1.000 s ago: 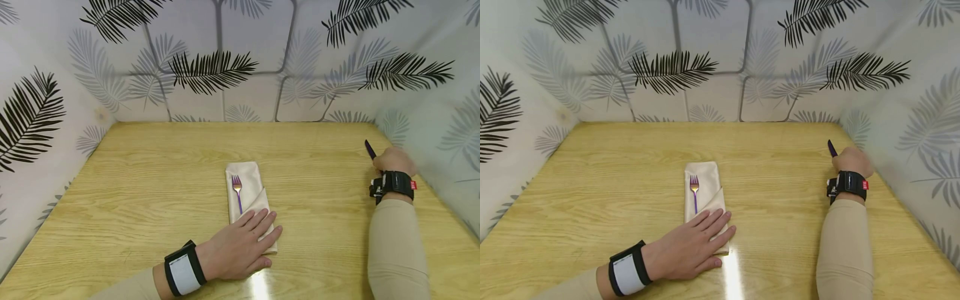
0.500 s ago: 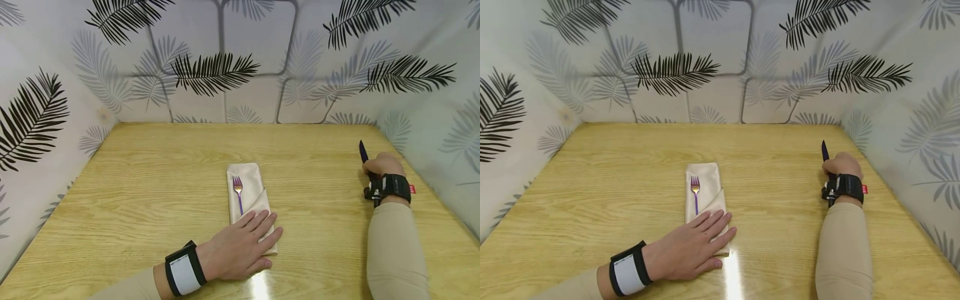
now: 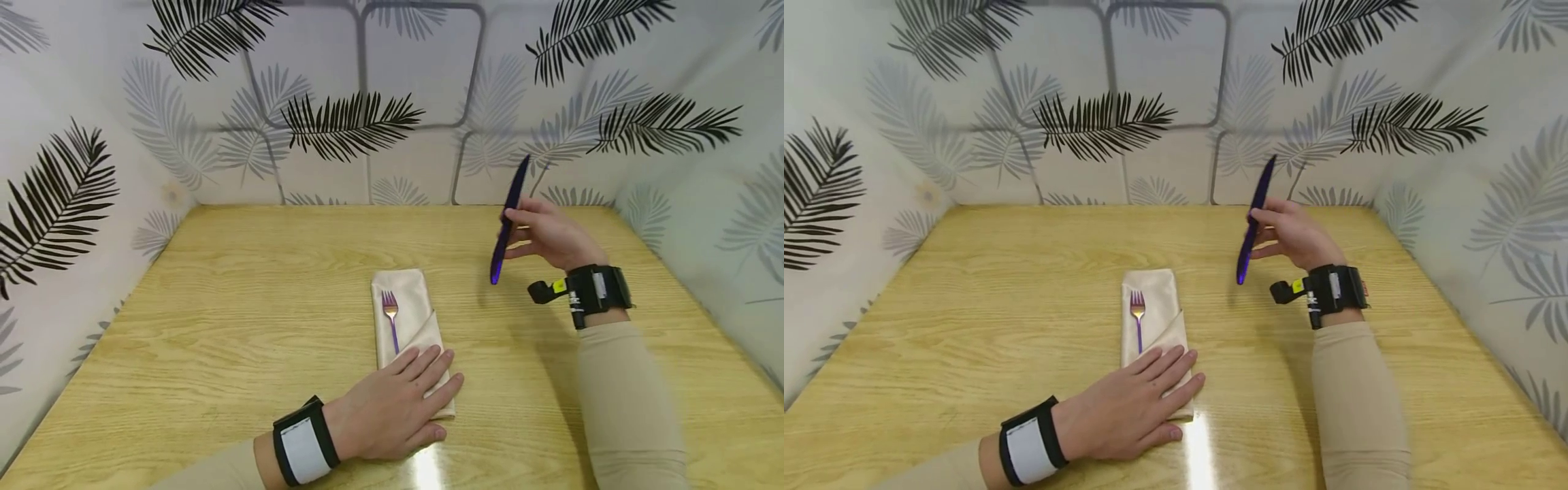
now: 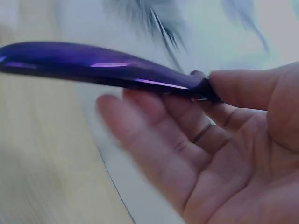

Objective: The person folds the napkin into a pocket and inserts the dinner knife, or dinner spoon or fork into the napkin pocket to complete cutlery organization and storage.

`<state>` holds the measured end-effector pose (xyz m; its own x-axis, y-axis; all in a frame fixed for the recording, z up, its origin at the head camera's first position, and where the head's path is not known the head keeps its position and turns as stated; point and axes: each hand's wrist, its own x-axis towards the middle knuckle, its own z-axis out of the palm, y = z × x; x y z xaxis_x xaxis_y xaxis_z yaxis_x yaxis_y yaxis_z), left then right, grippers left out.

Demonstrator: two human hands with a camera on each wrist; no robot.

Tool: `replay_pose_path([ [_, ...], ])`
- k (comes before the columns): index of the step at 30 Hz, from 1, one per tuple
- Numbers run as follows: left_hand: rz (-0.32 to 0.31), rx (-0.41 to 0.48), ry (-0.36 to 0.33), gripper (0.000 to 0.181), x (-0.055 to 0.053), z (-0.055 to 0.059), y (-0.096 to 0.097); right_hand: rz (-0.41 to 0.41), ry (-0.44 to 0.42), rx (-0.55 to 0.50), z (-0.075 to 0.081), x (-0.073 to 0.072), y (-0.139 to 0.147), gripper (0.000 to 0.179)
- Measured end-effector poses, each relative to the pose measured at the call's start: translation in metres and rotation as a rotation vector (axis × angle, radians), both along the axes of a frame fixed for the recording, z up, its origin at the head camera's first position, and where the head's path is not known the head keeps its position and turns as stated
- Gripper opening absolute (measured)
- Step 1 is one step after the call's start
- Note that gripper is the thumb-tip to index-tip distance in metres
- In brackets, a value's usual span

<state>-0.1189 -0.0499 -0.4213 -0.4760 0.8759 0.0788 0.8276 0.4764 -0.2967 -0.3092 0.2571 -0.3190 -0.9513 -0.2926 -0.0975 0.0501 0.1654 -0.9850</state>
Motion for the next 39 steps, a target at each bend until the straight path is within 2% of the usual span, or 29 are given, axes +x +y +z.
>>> replay_pose_path([
  [5, -0.018, 0.008, -0.066, 0.065, -0.002, 0.000, 0.004, 0.178, -0.018, -0.008, -0.003, 0.016, -0.069, 0.022],
  [9, -0.013, 0.003, -0.070, 0.066, -0.002, -0.002, 0.005, 0.256, -0.067, -0.046, -0.015, 0.025, -0.104, 0.021],
  [16, -0.011, 0.013, -0.040, 0.065, 0.000, -0.004, 0.003, 0.252, -0.144, -0.079, -0.044, 0.024, -0.130, 0.015],
  [24, -0.005, -0.002, -0.040, 0.066, -0.002, -0.001, 0.001, 0.233, -0.160, -0.042, -0.059, 0.022, -0.139, 0.020],
  [29, -0.019, 0.005, -0.008, 0.065, -0.003, 0.000, 0.000, 0.256, -0.199, -0.005, -0.064, 0.021, -0.142, 0.022],
  [36, -0.005, -0.013, -0.035, 0.066, -0.003, 0.000, -0.001, 0.116, -0.100, -0.031, -0.062, 0.021, -0.147, 0.022],
  [39, -0.002, -0.010, -0.031, 0.066, -0.002, 0.000, -0.002, 0.124, -0.137, -0.025, -0.063, 0.020, -0.147, 0.019],
])
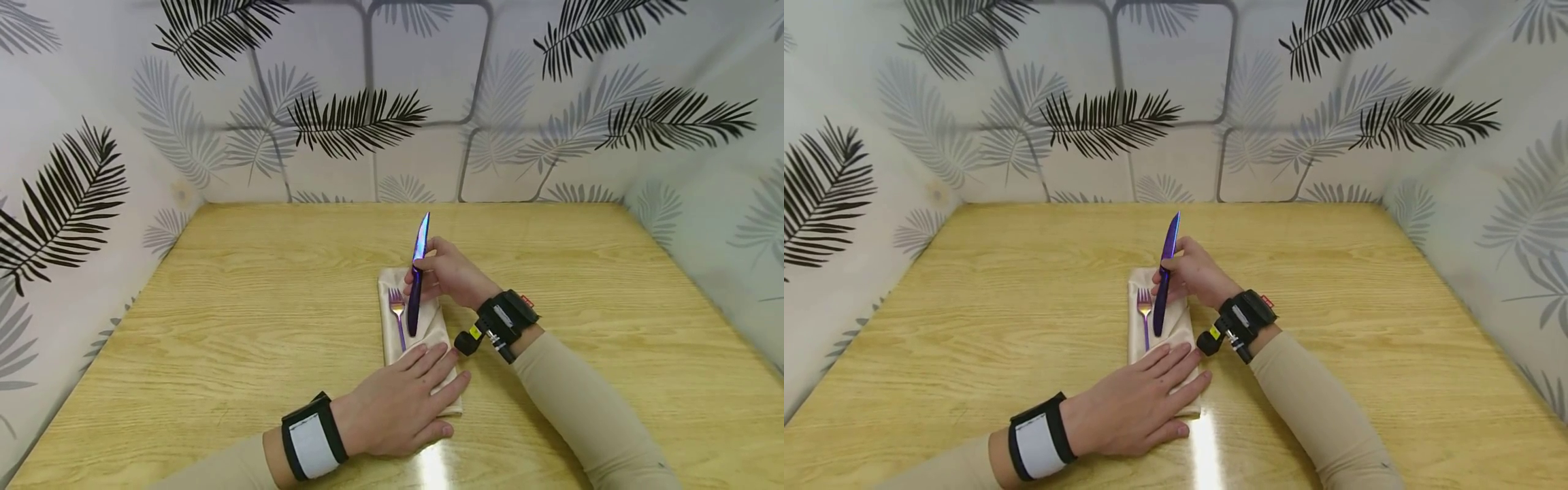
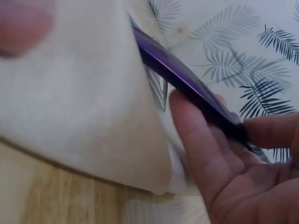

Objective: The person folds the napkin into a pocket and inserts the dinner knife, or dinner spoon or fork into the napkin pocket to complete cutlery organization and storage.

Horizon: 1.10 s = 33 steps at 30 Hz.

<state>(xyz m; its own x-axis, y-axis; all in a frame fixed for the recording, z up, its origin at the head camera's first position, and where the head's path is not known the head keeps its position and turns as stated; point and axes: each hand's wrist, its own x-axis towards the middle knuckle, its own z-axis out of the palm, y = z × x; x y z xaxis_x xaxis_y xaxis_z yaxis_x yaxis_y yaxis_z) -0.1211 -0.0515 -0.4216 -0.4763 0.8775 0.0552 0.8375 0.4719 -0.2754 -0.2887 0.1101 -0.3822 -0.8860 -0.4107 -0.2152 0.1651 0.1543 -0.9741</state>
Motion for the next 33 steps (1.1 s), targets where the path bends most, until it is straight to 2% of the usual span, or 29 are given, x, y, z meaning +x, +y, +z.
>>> replay_pose_path([
  [5, 0.000, 0.011, 0.024, 0.066, 0.0001, -0.0004, 0.0002, 0.143, -0.109, 0.072, -0.0015, -0.0011, 0.0033, 0.016],
  [10, 0.005, 0.007, 0.037, 0.065, 0.0006, 0.0001, 0.0004, 0.234, -0.147, 0.088, -0.0012, -0.0003, 0.0040, 0.022],
  [17, 0.016, -0.013, 0.024, 0.065, 0.0015, 0.0010, 0.0011, 0.256, -0.161, 0.171, -0.0008, 0.0039, 0.0022, 0.029],
  [21, 0.009, -0.004, 0.038, 0.065, 0.0005, 0.0011, 0.0011, 0.261, -0.151, 0.227, 0.0004, 0.0062, -0.0005, 0.025],
  [28, -0.005, 0.014, 0.054, 0.064, -0.0007, 0.0008, 0.0009, 0.202, -0.080, 0.140, -0.0007, 0.0055, -0.0026, 0.011],
  [33, -0.009, 0.021, 0.048, 0.064, -0.0004, -0.0009, 0.0008, 0.201, -0.107, 0.160, -0.0016, 0.0067, -0.0010, 0.032],
])
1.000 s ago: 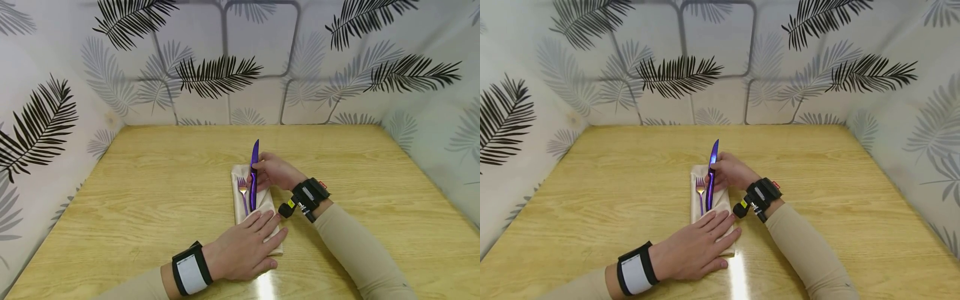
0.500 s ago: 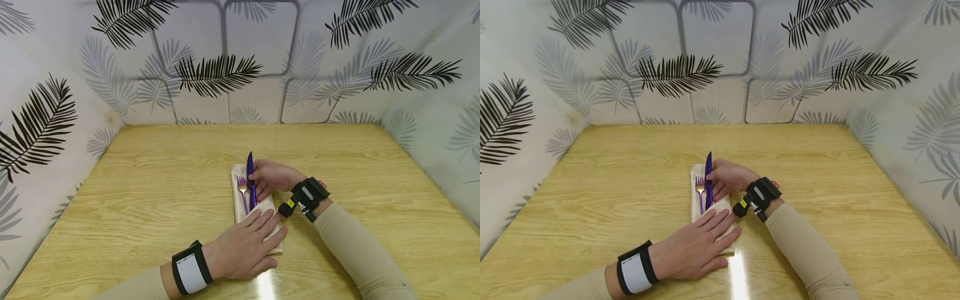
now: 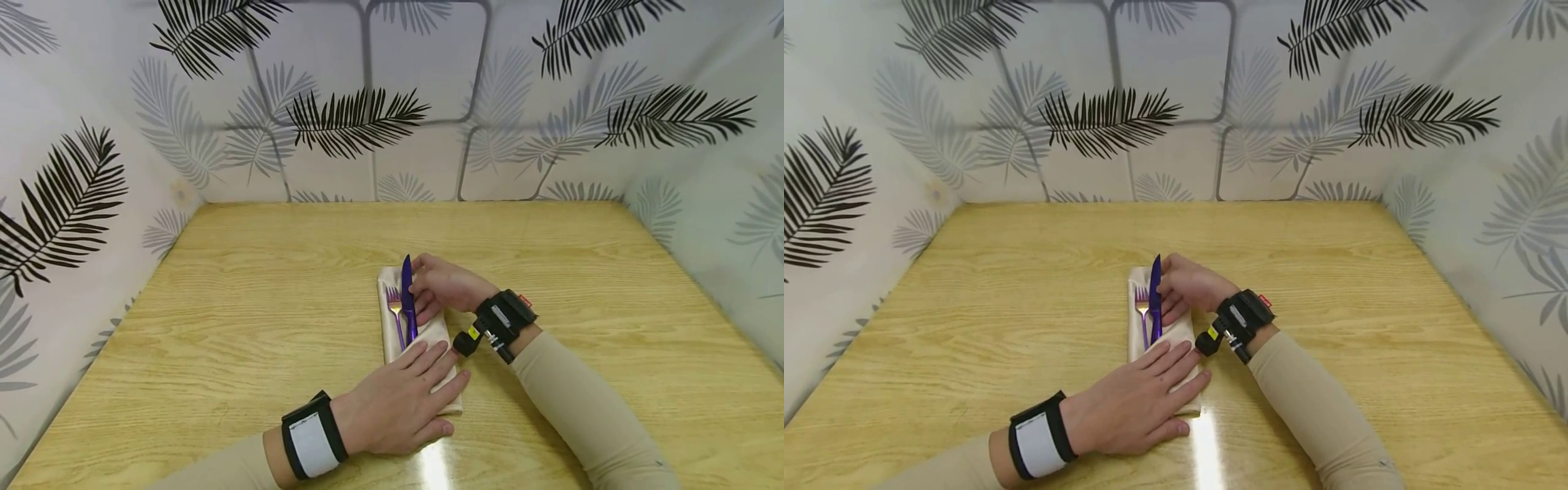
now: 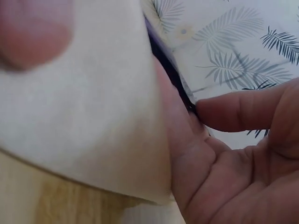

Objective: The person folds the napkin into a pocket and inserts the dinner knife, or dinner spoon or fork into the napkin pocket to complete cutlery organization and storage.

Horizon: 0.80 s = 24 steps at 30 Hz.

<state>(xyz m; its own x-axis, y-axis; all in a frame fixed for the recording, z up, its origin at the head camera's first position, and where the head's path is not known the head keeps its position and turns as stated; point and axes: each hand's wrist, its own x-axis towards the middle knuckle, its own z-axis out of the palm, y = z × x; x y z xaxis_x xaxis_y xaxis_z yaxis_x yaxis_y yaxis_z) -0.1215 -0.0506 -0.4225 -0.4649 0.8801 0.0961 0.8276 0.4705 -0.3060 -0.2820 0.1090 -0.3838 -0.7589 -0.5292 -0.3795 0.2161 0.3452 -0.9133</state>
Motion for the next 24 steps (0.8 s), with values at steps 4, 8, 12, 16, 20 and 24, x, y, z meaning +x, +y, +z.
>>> replay_pose_path([
  [4, 0.001, -0.001, 0.020, 0.064, 0.000, 0.000, 0.000, 0.023, 0.002, 0.060, 0.005, 0.003, 0.003, 0.041],
  [8, 0.000, -0.004, 0.045, 0.065, -0.001, 0.001, 0.000, 0.043, 0.013, 0.099, 0.012, 0.004, 0.007, 0.044],
  [12, 0.005, -0.014, 0.035, 0.065, -0.001, 0.001, 0.000, 0.042, 0.014, 0.095, 0.011, 0.003, 0.006, 0.038],
  [16, 0.013, -0.022, 0.028, 0.065, 0.000, 0.000, 0.000, 0.010, 0.029, 0.119, 0.006, 0.004, 0.002, 0.025],
  [20, 0.009, -0.011, 0.041, 0.065, 0.001, -0.001, 0.000, 0.001, 0.012, 0.136, 0.004, 0.005, 0.000, 0.018],
  [24, -0.007, 0.013, 0.052, 0.065, -0.001, -0.002, 0.000, 0.034, 0.002, 0.156, 0.005, 0.006, -0.002, 0.017],
])
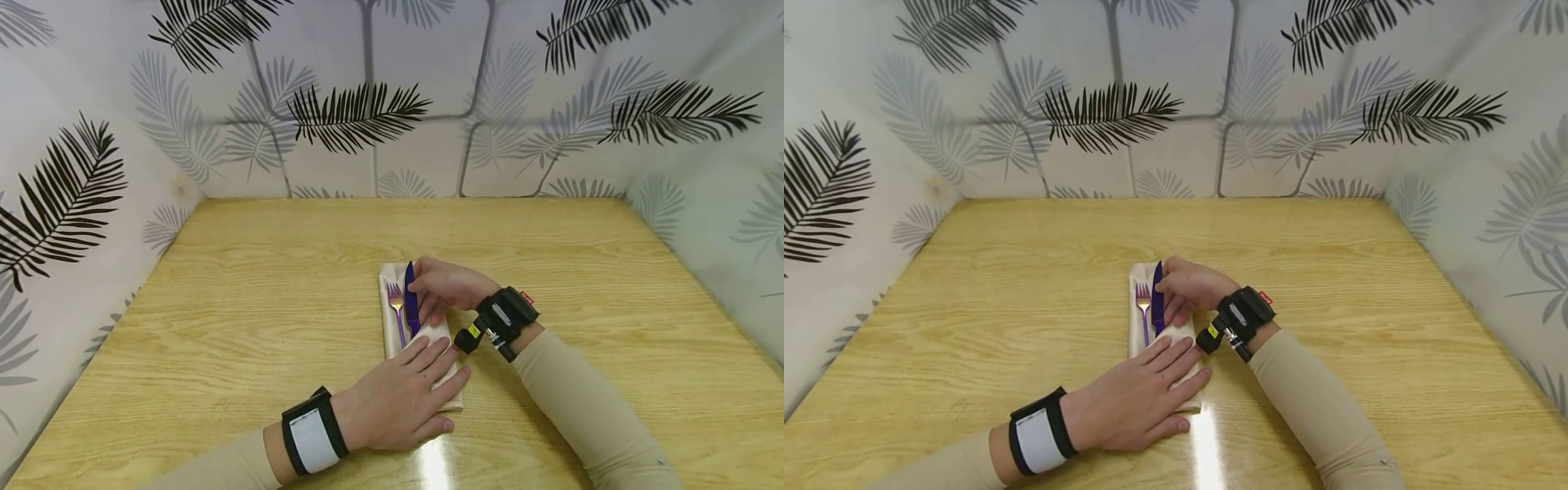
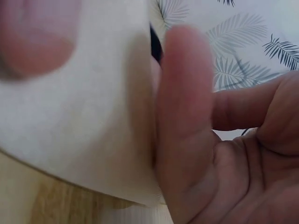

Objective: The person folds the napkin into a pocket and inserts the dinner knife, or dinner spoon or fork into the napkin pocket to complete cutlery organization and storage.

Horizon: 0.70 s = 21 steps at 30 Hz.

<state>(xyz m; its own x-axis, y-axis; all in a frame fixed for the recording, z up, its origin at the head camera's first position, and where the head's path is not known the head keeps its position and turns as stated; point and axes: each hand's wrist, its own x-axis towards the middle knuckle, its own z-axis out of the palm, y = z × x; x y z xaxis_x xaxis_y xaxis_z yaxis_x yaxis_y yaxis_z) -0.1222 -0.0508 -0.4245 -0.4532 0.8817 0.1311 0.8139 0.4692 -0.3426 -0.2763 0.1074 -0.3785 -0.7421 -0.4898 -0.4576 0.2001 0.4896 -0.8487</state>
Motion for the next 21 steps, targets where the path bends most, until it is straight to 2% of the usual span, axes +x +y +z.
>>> replay_pose_path([
  [6, -0.008, 0.009, -0.017, 0.064, -0.0011, 0.0001, -0.0005, 0.036, -0.003, 0.022, 0.0010, 0.0016, -0.0008, 0.017],
  [16, -0.003, 0.016, -0.022, 0.064, -0.0008, -0.0009, -0.0004, 0.054, -0.017, -0.008, -0.0027, 0.0022, -0.0016, 0.021],
  [21, 0.006, 0.019, -0.041, 0.065, -0.0010, -0.0012, 0.0000, 0.066, 0.008, 0.020, -0.0014, 0.0002, 0.0011, 0.017],
])
